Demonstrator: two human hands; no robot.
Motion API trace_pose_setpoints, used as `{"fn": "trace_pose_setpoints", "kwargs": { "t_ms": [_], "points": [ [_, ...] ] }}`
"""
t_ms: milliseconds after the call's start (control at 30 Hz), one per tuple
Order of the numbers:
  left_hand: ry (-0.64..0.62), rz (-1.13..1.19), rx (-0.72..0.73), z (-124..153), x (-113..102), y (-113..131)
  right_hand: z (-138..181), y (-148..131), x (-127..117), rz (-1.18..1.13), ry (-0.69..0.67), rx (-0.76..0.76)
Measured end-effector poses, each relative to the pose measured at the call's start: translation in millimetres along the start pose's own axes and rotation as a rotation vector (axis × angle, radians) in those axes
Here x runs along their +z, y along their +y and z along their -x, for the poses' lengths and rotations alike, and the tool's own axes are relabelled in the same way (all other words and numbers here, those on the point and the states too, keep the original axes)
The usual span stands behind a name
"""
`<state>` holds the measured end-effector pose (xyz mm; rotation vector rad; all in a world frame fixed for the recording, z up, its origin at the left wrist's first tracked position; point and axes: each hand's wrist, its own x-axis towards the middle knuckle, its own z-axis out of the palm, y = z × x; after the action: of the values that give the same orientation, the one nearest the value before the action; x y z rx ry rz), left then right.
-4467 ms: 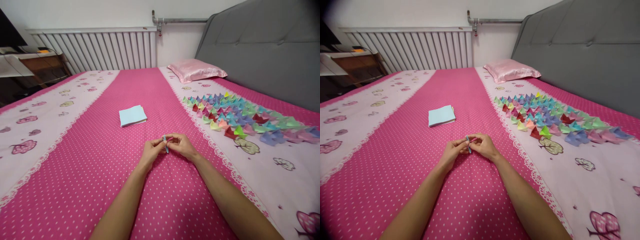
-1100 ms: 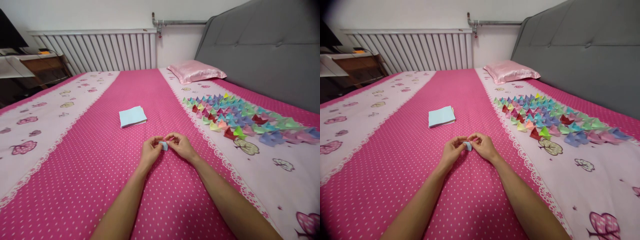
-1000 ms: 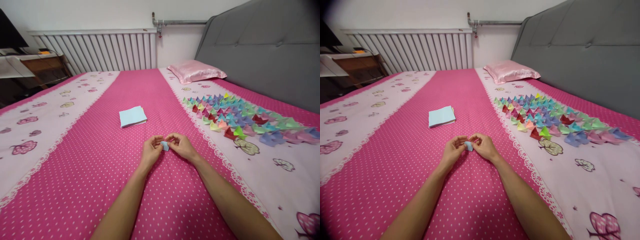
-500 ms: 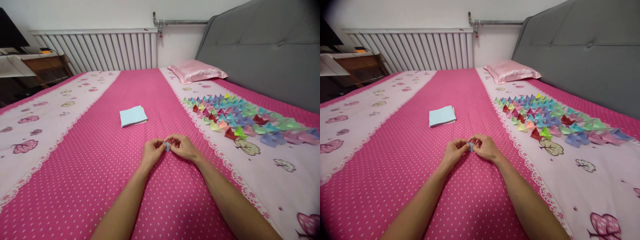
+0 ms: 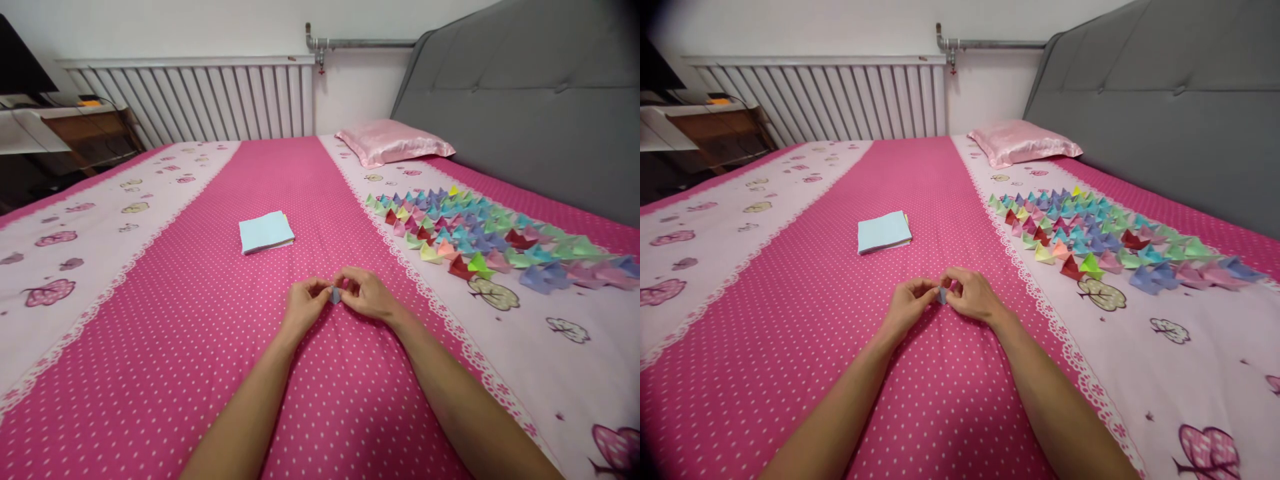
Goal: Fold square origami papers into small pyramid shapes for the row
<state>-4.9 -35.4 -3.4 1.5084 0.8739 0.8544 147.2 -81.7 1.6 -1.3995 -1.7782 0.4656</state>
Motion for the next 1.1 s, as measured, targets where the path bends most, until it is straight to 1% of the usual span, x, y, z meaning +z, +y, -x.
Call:
{"fn": "trace_pose_setpoints", "kwargs": {
  "t_ms": [267, 467, 700, 833, 933, 1100],
  "points": [
    [-0.02, -0.085, 0.071, 2.0, 1.5, 1.4, -0.4, -4.6, -1.4, 0.061, 0.003, -0.029],
    [0.005, -0.265, 0.128, 3.6, 3.7, 1.6, 0.8, -2.6, 2.8, 0.08, 0.002, 0.005],
    [0.046, -0.317, 0.139, 4.9, 6.1, 3.8, 1.7, -3.5, 4.6, 0.09, 0.001, 0.02],
    [0.106, -0.352, 0.109, 6.3, 6.6, 7.6, 1.8, -3.4, 4.8, 0.08, 0.021, 0.014],
    [0.12, -0.366, 0.091, 6.2, 5.3, 7.4, 1.5, -1.3, 4.2, 0.068, 0.041, 0.054],
    [0.174, -0.427, 0.044, 1.7, 0.5, 1.9, 0.3, 4.1, 1.8, 0.005, 0.028, 0.185]
  ]
}}
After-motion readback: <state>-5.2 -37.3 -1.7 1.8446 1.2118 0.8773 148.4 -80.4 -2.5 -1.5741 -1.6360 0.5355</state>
